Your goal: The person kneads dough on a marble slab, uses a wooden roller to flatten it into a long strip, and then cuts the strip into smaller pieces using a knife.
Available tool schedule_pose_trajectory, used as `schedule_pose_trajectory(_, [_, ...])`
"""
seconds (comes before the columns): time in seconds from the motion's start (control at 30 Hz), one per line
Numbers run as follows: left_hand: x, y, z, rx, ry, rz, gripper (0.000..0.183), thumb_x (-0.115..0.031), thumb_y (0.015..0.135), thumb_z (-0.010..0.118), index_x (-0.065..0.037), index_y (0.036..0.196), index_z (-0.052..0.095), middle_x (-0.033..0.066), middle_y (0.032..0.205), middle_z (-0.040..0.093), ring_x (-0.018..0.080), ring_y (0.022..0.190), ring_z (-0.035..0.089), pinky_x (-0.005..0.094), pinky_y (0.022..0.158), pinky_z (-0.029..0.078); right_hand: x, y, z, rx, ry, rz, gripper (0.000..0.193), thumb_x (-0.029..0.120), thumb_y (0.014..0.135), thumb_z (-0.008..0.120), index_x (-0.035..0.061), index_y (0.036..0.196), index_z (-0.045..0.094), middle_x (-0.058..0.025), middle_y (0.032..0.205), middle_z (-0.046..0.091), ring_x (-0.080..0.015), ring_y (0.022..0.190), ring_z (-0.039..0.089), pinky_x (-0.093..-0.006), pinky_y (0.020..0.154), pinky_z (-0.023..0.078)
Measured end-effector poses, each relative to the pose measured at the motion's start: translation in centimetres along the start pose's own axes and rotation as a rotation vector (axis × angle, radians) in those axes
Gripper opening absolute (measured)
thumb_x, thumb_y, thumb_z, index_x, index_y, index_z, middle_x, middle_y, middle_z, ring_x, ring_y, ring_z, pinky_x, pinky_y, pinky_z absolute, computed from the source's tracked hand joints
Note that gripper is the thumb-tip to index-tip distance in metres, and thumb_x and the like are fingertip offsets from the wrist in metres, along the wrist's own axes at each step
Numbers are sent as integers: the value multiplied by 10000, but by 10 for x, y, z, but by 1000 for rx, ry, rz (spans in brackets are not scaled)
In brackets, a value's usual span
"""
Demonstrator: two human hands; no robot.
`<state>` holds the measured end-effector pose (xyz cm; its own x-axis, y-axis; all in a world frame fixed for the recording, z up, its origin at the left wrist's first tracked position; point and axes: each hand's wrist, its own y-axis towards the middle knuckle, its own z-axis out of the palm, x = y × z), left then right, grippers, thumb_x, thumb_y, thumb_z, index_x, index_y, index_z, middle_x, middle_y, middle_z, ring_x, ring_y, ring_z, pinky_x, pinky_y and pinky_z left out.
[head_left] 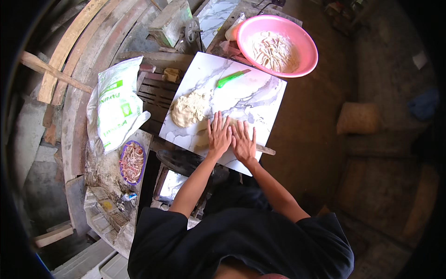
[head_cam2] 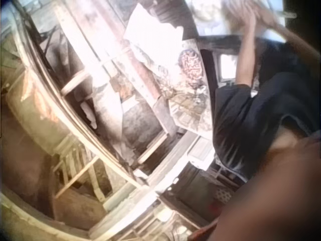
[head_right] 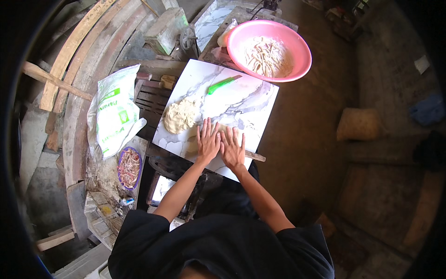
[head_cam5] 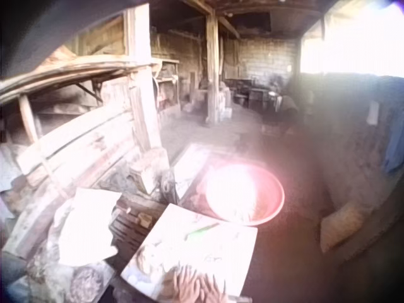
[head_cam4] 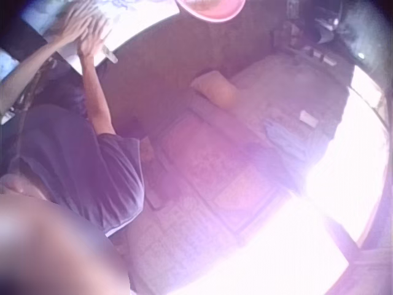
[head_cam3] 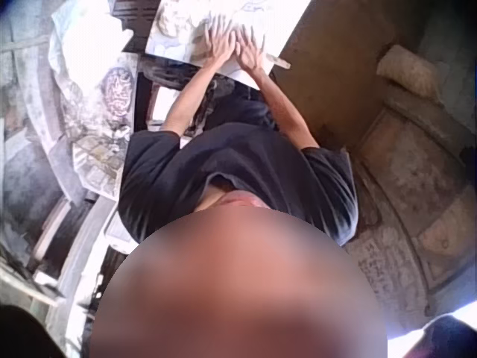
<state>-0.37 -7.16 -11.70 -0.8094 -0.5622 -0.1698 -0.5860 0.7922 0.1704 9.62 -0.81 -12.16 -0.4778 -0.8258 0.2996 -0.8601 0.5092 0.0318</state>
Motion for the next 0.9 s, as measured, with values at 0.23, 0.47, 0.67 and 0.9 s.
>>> schedule_pose_trajectory(0.23, [-4, 32, -1, -61, -39, -45, 427, -287, 856, 347, -114, 1245, 388, 155, 1357, 212, 240, 1278, 142, 417, 1019, 92, -9, 34, -15, 21, 5, 14, 428, 284, 864, 281, 150, 1263, 356, -52, 1382, 184, -219, 1287, 112, -496, 1012, 9])
schedule_pose_trajectory(0.47, [-2, -11, -8, 1, -100, -30, 419, -257, 863, 331, -120, 1257, 370, 151, 1365, 192, 231, 1281, 134, 423, 1021, 77, 4, -7, -3, -3, -11, -32, 448, 277, 854, 314, 144, 1282, 320, -70, 1377, 194, -223, 1287, 115, -499, 1007, 10])
schedule_pose_trajectory(0.67, [-2, 14, -2, -43, -16, -34, 427, -257, 863, 331, -111, 1264, 355, 146, 1372, 171, 227, 1283, 126, 422, 1021, 83, -3, 20, -11, -21, -5, -25, 433, 296, 862, 284, 136, 1257, 360, -79, 1380, 180, -219, 1288, 109, -501, 1009, -2])
schedule_pose_trajectory(0.9, [-3, 1, 3, -11, -23, -41, 440, -289, 859, 346, -122, 1265, 354, 136, 1370, 183, 218, 1284, 121, 420, 1027, 71, -5, 6, -6, -19, 4, -63, 436, 288, 863, 296, 139, 1270, 341, -68, 1383, 173, -235, 1283, 120, -500, 1011, 15])
